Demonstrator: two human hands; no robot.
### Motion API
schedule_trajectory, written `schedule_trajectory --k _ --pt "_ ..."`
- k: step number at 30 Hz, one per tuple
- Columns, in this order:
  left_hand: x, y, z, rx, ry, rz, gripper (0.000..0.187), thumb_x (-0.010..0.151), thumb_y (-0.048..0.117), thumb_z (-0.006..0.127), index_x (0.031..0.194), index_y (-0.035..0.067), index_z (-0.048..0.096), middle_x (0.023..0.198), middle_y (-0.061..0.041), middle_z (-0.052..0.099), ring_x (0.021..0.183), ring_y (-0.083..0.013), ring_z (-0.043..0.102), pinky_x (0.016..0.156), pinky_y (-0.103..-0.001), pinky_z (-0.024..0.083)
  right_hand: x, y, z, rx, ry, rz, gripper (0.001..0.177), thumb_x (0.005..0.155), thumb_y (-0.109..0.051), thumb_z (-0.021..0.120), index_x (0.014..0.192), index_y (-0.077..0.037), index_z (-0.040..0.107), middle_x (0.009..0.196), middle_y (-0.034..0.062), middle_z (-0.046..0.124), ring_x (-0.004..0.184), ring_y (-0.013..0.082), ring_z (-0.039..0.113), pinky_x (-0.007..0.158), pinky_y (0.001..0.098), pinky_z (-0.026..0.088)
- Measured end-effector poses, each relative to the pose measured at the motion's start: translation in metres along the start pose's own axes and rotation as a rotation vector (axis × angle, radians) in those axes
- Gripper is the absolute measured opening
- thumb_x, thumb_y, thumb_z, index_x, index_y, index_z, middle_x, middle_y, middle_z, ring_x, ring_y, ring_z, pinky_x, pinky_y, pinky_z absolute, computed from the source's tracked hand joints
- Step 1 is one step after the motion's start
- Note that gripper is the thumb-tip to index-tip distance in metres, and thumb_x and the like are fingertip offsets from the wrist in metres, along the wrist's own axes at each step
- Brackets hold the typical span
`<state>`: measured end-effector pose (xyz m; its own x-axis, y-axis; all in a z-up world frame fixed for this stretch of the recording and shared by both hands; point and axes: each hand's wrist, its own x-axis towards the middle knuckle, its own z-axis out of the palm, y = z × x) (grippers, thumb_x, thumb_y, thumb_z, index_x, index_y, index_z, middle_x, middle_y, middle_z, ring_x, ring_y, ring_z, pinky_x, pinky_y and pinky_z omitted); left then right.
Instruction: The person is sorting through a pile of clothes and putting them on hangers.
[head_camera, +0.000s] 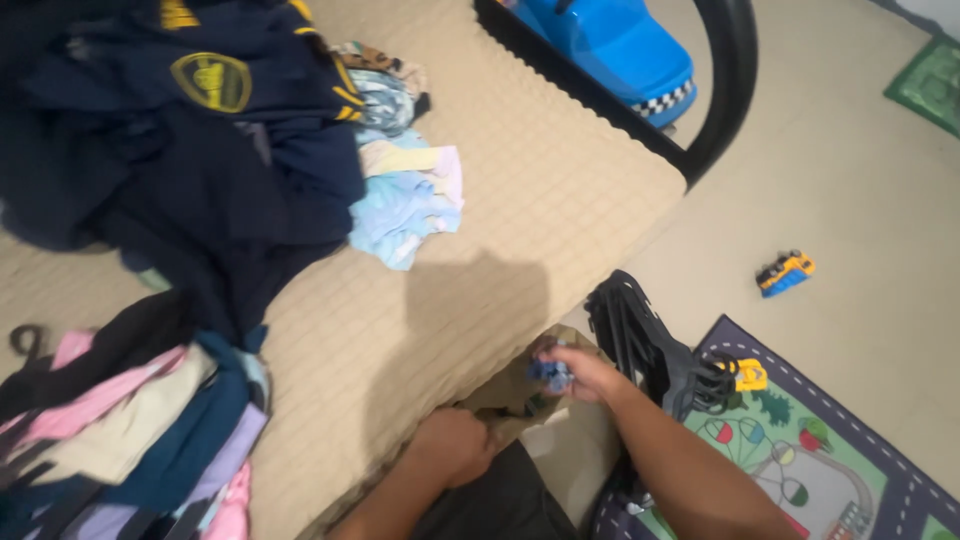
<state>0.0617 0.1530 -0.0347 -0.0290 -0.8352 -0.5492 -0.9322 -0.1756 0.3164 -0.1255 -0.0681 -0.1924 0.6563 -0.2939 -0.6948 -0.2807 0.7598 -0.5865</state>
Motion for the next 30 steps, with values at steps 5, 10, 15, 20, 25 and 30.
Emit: schedule_trajectory --k 5,10,15,20,25,30 --pt "0.003 0.024 -0.010 0.065 0.011 0.086 0.027 0.089 0.030 0.063 0.088 0.007 0.078 0.094 -0.017 0.073 0.092 -0.0372 0.072 0.082 -0.051 0.056 -0.014 0.008 0.051 -0.248 -0.214 0.094 0.025 0.088 -0.021 0.069 0.108 -0.007 0.070 0.091 0.0091 0.073 0.077 0.0206 0.071 0.064 0.0363 0.061" --pt "-0.020 0.028 -0.021 0.198 0.016 0.185 0.015 0.078 0.015 0.070 0.086 0.005 0.077 0.094 -0.016 0.074 0.089 -0.0370 0.072 0.078 -0.049 0.058 0.063 0.060 0.004 -1.003 0.036 -0.058 0.029 0.085 -0.031 0.069 0.098 -0.006 0.076 0.084 0.0091 0.074 0.070 0.0208 0.070 0.059 0.0370 0.057" --pt "-0.036 0.030 -0.012 0.124 0.159 0.437 0.016 0.072 0.016 0.073 0.082 0.004 0.077 0.092 -0.015 0.074 0.086 -0.0370 0.072 0.078 -0.047 0.057 0.040 0.029 0.033 -0.767 0.268 0.274 0.037 0.088 -0.033 0.060 0.120 -0.015 0.068 0.119 0.0173 0.067 0.094 0.0343 0.061 0.063 0.0504 0.052" --pt "-0.033 0.017 0.007 0.119 0.148 0.237 0.017 0.076 0.016 0.072 0.088 0.006 0.078 0.095 -0.016 0.075 0.091 -0.0348 0.073 0.080 -0.047 0.057 0.005 -0.016 0.073 -1.120 0.162 0.410 0.044 0.094 -0.033 0.053 0.136 -0.020 0.061 0.150 0.0117 0.052 0.121 0.0403 0.059 0.077 0.0559 0.061" --pt "-0.014 -0.001 0.024 0.124 -0.006 -0.043 0.019 0.086 0.019 0.071 0.098 0.007 0.079 0.107 -0.016 0.075 0.100 -0.0339 0.072 0.082 -0.047 0.058 -0.010 -0.014 0.007 -1.283 0.172 0.400 0.045 0.096 -0.034 0.052 0.137 -0.021 0.063 0.148 0.0104 0.055 0.120 0.0378 0.061 0.081 0.0526 0.060" --pt "0.045 0.004 0.081 0.242 0.097 -0.078 0.027 0.098 0.017 0.059 0.117 0.007 0.075 0.120 -0.015 0.073 0.105 -0.0309 0.071 0.080 -0.049 0.054 -0.068 -0.026 -0.058 -1.306 0.275 0.351 0.043 0.095 -0.037 0.053 0.133 -0.024 0.070 0.139 0.0090 0.063 0.114 0.0312 0.065 0.085 0.0461 0.057"
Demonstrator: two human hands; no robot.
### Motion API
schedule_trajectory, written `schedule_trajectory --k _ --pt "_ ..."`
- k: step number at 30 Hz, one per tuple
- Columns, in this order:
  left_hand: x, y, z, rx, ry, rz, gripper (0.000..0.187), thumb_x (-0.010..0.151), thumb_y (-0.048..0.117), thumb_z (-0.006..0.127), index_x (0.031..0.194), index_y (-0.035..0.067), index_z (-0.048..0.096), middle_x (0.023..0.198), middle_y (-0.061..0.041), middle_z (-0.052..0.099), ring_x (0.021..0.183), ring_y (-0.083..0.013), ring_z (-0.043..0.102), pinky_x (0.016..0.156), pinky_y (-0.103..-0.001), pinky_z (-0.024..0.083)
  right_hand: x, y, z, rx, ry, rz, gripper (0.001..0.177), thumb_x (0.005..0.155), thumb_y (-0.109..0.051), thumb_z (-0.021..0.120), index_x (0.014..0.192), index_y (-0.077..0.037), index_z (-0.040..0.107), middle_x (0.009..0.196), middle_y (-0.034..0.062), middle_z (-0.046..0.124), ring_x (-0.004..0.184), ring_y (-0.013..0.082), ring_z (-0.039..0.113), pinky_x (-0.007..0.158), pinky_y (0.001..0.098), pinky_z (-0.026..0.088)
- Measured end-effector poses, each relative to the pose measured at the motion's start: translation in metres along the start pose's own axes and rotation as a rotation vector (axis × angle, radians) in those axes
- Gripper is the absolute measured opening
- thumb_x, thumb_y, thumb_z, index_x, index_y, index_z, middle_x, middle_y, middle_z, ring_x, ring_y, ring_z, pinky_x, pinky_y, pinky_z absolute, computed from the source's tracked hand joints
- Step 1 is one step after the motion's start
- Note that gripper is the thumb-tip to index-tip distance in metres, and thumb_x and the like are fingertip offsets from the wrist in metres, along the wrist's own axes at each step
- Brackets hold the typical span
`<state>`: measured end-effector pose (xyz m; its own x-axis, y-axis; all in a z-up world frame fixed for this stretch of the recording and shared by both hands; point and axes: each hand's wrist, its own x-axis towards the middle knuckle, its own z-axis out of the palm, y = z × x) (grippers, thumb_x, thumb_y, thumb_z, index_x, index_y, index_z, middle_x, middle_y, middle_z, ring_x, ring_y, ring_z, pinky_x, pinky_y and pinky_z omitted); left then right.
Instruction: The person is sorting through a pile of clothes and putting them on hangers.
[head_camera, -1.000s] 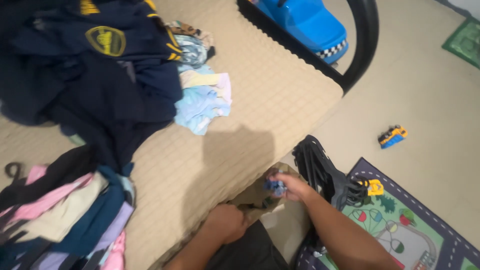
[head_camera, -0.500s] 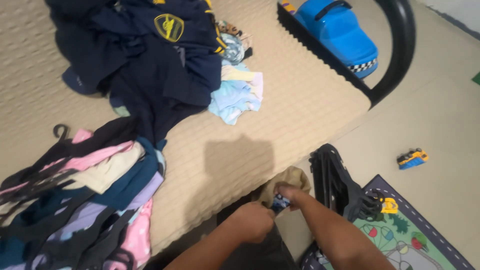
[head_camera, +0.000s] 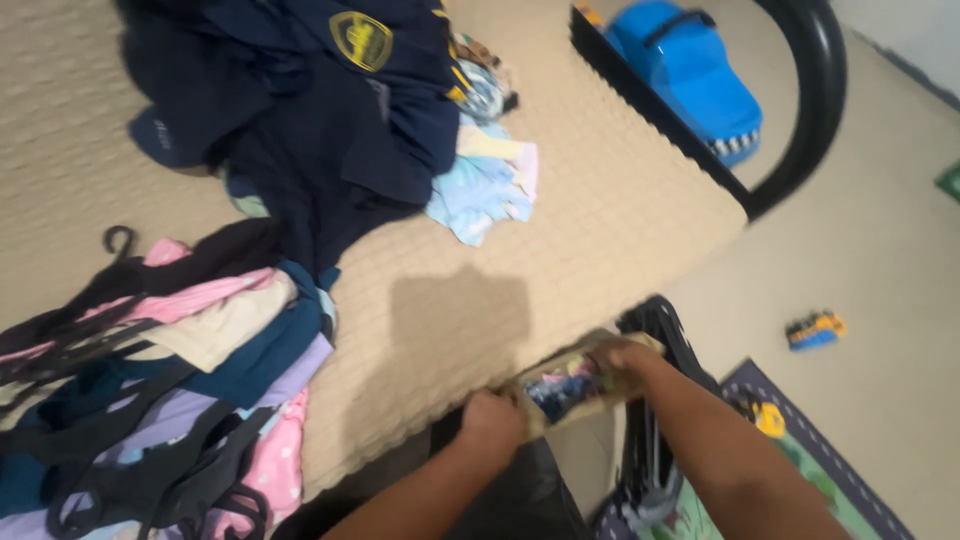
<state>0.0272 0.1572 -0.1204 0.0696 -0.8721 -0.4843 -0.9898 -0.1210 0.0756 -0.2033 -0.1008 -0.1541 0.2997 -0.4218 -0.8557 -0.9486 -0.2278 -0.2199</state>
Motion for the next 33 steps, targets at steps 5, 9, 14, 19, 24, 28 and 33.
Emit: schedule_trajectory --k 5,9,14,19,24,28,33 --pt "-0.041 -0.005 -0.083 -0.071 0.161 0.098 0.028 0.085 0.017 0.066 0.110 0.005 0.074 0.134 -0.018 0.062 0.110 -0.0324 0.067 0.084 -0.046 0.054 0.014 -0.032 -0.047 -0.124 0.079 -0.134 0.043 0.095 -0.041 0.055 0.129 -0.026 0.077 0.130 0.0079 0.072 0.109 0.0246 0.068 0.089 0.0395 0.054" --pt "-0.119 -0.031 -0.106 -0.449 0.890 0.328 0.023 0.079 0.019 0.070 0.098 0.006 0.070 0.130 -0.017 0.067 0.120 -0.0363 0.064 0.099 -0.046 0.052 -0.139 -0.168 -0.053 -0.793 -0.318 -0.056 0.051 0.099 -0.045 0.042 0.139 -0.023 0.062 0.138 0.0043 0.064 0.116 0.0241 0.072 0.093 0.0401 0.063" --pt "-0.281 -0.098 -0.150 -0.404 0.816 -0.171 0.016 0.078 0.018 0.068 0.092 0.009 0.069 0.111 -0.013 0.068 0.105 -0.0359 0.064 0.092 -0.047 0.050 -0.194 -0.268 -0.026 -0.439 -0.397 -0.589 0.046 0.091 -0.033 0.068 0.136 -0.020 0.064 0.124 0.0026 0.073 0.114 0.0172 0.073 0.097 0.0320 0.058" --pt "-0.392 -0.195 -0.108 -0.211 1.201 -0.657 0.027 0.076 0.012 0.066 0.101 0.005 0.070 0.101 -0.018 0.067 0.100 -0.0398 0.062 0.089 -0.050 0.049 -0.200 -0.448 0.027 -0.486 0.102 -1.637 0.043 0.082 -0.017 0.076 0.123 -0.009 0.066 0.122 0.0138 0.071 0.109 0.0268 0.069 0.091 0.0347 0.054" --pt "-0.416 -0.317 -0.085 -0.181 0.976 -1.080 0.061 0.072 0.014 0.073 0.127 -0.006 0.058 0.119 -0.028 0.065 0.113 -0.0431 0.061 0.101 -0.050 0.045 -0.175 -0.622 0.065 -0.423 0.829 -1.945 0.060 0.078 -0.020 0.075 0.131 0.001 0.058 0.124 0.0261 0.066 0.113 0.0454 0.064 0.093 0.0487 0.050" --pt "-0.400 -0.337 -0.098 -0.483 0.819 -0.859 0.075 0.073 0.029 0.085 0.139 0.007 0.057 0.134 -0.021 0.062 0.119 -0.0426 0.056 0.101 -0.047 0.042 -0.174 -0.656 0.070 -0.582 0.290 -1.290 0.041 0.092 -0.030 0.064 0.130 -0.015 0.070 0.110 0.0181 0.073 0.102 0.0389 0.070 0.090 0.0472 0.054" --pt "-0.397 -0.312 -0.127 -0.692 0.960 -0.703 0.056 0.073 0.036 0.085 0.119 0.009 0.068 0.114 -0.016 0.071 0.113 -0.0345 0.065 0.097 -0.041 0.050 -0.204 -0.664 0.060 -0.411 -0.303 -1.100 0.036 0.094 -0.033 0.066 0.124 -0.014 0.074 0.087 0.0137 0.072 0.076 0.0256 0.067 0.071 0.0415 0.054"
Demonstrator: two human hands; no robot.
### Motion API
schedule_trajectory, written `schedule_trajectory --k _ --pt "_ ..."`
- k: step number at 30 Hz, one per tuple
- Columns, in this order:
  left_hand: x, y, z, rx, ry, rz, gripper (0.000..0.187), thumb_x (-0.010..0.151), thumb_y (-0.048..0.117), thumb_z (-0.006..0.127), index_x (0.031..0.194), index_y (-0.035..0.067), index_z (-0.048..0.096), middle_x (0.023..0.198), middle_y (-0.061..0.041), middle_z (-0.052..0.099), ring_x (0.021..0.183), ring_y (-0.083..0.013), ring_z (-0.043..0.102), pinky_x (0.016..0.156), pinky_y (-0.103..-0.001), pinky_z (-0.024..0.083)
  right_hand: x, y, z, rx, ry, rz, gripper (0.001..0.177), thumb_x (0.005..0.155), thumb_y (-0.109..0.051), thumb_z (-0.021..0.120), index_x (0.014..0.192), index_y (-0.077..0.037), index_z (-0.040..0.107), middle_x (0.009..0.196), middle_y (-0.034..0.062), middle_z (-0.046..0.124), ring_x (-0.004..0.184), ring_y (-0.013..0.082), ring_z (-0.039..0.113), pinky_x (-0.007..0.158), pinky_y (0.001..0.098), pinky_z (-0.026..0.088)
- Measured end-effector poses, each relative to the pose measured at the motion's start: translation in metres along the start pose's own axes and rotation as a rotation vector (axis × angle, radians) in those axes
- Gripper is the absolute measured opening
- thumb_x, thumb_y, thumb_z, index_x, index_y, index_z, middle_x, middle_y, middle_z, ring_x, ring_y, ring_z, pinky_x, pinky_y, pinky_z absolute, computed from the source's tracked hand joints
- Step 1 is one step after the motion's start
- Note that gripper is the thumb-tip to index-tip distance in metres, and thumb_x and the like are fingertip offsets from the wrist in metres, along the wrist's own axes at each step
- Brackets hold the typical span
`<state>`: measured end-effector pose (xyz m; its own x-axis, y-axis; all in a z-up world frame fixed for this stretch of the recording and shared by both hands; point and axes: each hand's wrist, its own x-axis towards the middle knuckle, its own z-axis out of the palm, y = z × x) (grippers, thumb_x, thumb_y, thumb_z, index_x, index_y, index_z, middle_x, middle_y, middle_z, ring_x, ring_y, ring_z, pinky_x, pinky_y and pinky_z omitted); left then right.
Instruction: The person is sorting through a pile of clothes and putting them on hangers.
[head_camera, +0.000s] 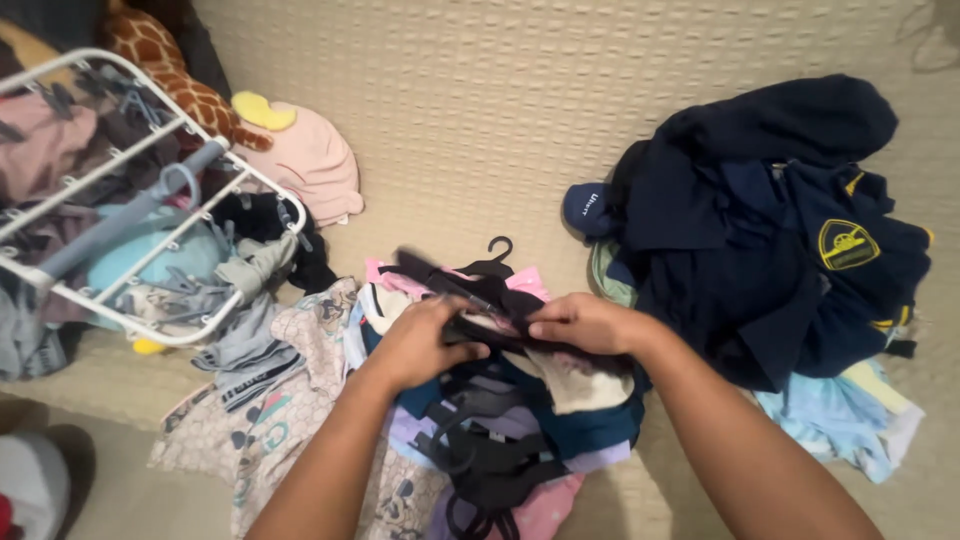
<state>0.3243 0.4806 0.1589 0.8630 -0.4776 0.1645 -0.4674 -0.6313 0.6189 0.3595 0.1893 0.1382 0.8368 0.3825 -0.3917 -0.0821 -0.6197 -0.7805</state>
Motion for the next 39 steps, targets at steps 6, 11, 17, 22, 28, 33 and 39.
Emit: schedule_trajectory --k 6,11,17,22,28,33,39 --pt "-0.037 -0.016 0.030 -0.198 0.246 -0.004 0.026 0.090 0.028 0.073 0.109 0.010 0.072 0.108 -0.014 0.074 0.106 -0.0354 0.068 0.091 -0.041 0.053 0.162 0.148 -0.033 0.147 0.523 -0.114 0.031 0.098 -0.028 0.060 0.095 0.000 0.074 0.084 0.0112 0.074 0.075 0.0214 0.065 0.070 0.0391 0.053" --pt "-0.049 -0.004 0.012 0.010 0.286 0.108 0.034 0.079 0.029 0.080 0.105 0.010 0.069 0.114 -0.018 0.069 0.110 -0.0398 0.064 0.094 -0.044 0.050 0.238 0.224 -0.011 -0.429 0.260 -0.014 0.029 0.090 -0.033 0.077 0.089 -0.005 0.081 0.084 0.0127 0.075 0.076 0.0221 0.066 0.072 0.0370 0.053" --pt "-0.022 -0.018 0.020 -0.257 0.442 0.146 0.073 0.073 0.025 0.087 0.128 -0.004 0.049 0.131 -0.023 0.059 0.122 -0.0412 0.058 0.100 -0.044 0.046 0.118 0.095 -0.020 -0.092 0.574 -0.046 0.028 0.089 -0.026 0.074 0.105 -0.004 0.075 0.087 0.0147 0.075 0.074 0.0299 0.072 0.066 0.0405 0.055" --pt "-0.006 -0.004 0.004 -0.217 0.012 0.182 0.027 0.077 0.020 0.087 0.094 0.006 0.072 0.111 -0.012 0.070 0.104 -0.0294 0.071 0.087 -0.038 0.057 0.008 0.025 -0.033 -0.231 0.815 -0.219 0.023 0.094 -0.014 0.065 0.113 -0.006 0.074 0.096 0.0144 0.074 0.079 0.0327 0.072 0.069 0.0390 0.056" --pt "-0.018 0.025 -0.029 -0.231 0.284 0.275 0.027 0.070 0.001 0.075 0.094 0.001 0.062 0.105 -0.011 0.066 0.099 -0.0290 0.069 0.085 -0.037 0.056 -0.051 0.018 -0.038 -0.200 1.187 -0.381 0.022 0.095 -0.003 0.063 0.115 -0.002 0.073 0.102 0.0170 0.073 0.086 0.0303 0.072 0.077 0.0372 0.055" --pt "-0.009 0.074 -0.047 0.131 0.718 0.456 0.032 0.067 -0.004 0.072 0.098 0.004 0.074 0.129 -0.029 0.056 0.114 -0.0435 0.058 0.095 -0.043 0.048 -0.093 -0.022 -0.008 -0.473 0.951 -0.757 0.022 0.087 -0.001 0.063 0.107 0.000 0.072 0.108 0.0155 0.072 0.096 0.0312 0.071 0.084 0.0338 0.055" --pt "0.008 0.031 0.008 -0.485 0.286 0.311 0.021 0.091 0.001 0.063 0.109 0.004 0.074 0.120 -0.011 0.072 0.111 -0.0230 0.070 0.098 -0.032 0.055 -0.071 0.040 0.013 0.092 0.666 -0.549 0.023 0.092 -0.002 0.063 0.112 -0.003 0.074 0.097 0.0064 0.074 0.083 0.0153 0.068 0.075 0.0280 0.055"
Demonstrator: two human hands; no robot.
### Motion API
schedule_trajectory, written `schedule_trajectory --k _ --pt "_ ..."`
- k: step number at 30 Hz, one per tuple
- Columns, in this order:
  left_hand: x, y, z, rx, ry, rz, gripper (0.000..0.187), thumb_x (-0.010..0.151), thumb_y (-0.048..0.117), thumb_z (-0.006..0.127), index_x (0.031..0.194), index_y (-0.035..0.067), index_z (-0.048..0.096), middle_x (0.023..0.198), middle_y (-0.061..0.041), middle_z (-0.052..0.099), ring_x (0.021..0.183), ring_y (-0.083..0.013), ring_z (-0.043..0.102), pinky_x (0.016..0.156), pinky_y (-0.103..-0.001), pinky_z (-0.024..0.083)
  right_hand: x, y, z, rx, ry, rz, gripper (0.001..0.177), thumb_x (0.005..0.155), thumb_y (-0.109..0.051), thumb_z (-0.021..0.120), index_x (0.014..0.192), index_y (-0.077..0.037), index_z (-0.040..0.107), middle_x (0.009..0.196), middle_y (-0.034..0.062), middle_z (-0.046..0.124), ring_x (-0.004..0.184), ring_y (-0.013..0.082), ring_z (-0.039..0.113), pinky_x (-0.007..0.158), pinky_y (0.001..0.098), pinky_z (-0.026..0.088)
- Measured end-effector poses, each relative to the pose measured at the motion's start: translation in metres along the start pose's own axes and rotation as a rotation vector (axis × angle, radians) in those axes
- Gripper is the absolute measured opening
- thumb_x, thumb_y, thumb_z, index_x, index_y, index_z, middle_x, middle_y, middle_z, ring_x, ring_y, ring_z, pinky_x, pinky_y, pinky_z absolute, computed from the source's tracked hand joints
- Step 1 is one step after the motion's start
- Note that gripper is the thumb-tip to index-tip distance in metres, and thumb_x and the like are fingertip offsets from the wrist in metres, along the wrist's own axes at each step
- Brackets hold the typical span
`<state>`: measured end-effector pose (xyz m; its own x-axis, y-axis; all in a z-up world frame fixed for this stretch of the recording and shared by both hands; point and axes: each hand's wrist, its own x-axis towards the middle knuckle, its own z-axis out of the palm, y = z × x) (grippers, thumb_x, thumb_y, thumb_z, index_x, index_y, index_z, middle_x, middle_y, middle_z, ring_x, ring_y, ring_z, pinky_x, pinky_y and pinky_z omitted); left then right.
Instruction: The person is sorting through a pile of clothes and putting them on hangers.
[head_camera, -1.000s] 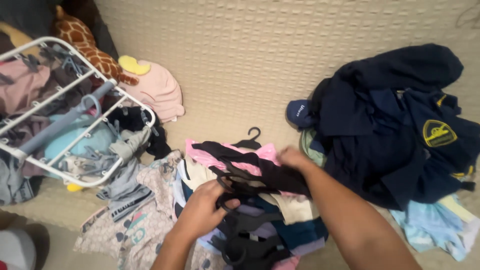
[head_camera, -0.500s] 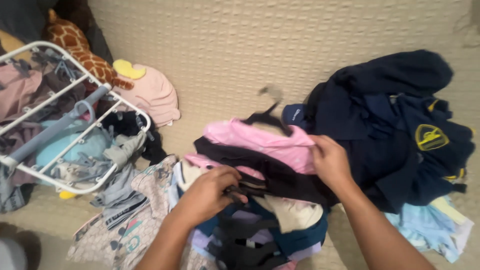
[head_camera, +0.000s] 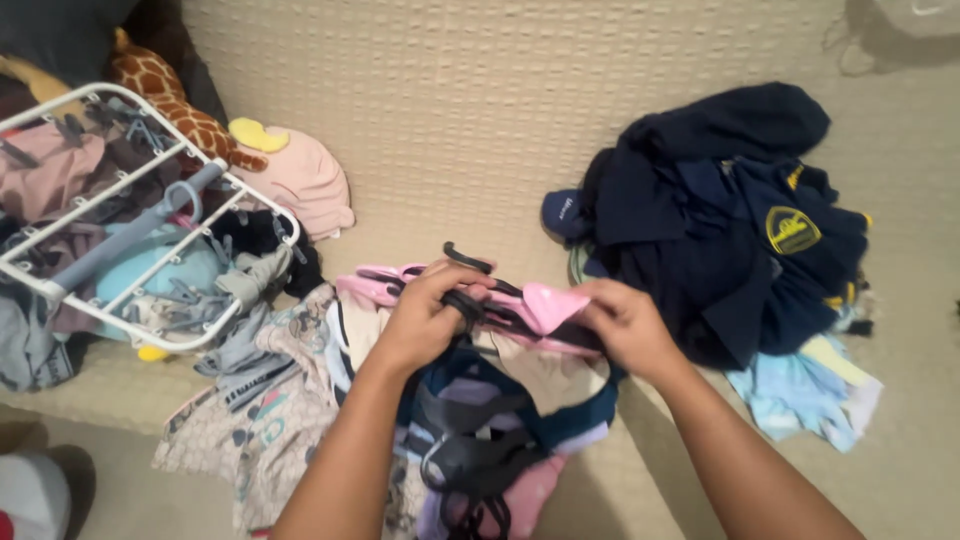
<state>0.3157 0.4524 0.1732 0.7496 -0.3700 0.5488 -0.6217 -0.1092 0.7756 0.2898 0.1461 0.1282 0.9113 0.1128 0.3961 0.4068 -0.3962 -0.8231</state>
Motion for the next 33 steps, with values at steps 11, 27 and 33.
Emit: schedule_trajectory --k 11,27,33 --pt "0.003 0.010 -0.008 -0.118 -0.051 -0.210 0.035 0.096 0.006 0.063 0.129 0.011 0.071 0.135 -0.009 0.059 0.118 -0.0243 0.059 0.093 -0.035 0.047 -0.009 0.005 -0.011 0.355 0.416 -0.017 0.013 0.100 -0.011 0.068 0.111 -0.004 0.069 0.097 0.0028 0.069 0.086 0.0115 0.061 0.078 0.0264 0.051" --pt "0.013 0.010 -0.022 0.442 -0.161 0.061 0.055 0.092 0.000 0.067 0.144 0.014 0.059 0.127 -0.018 0.065 0.120 -0.0348 0.057 0.105 -0.038 0.042 0.012 -0.067 -0.038 0.209 -0.180 0.177 0.033 0.093 -0.008 0.065 0.125 -0.010 0.058 0.089 0.0057 0.067 0.058 0.0126 0.054 0.052 0.0288 0.045" --pt "0.019 -0.016 -0.030 0.448 -0.101 -0.113 0.077 0.077 -0.011 0.051 0.149 0.014 0.054 0.117 -0.014 0.067 0.112 -0.0315 0.060 0.103 -0.033 0.043 0.029 -0.077 -0.056 -0.297 -0.232 -0.164 0.012 0.095 -0.009 0.064 0.100 0.000 0.071 0.090 0.0072 0.071 0.078 0.0154 0.068 0.071 0.0307 0.055"
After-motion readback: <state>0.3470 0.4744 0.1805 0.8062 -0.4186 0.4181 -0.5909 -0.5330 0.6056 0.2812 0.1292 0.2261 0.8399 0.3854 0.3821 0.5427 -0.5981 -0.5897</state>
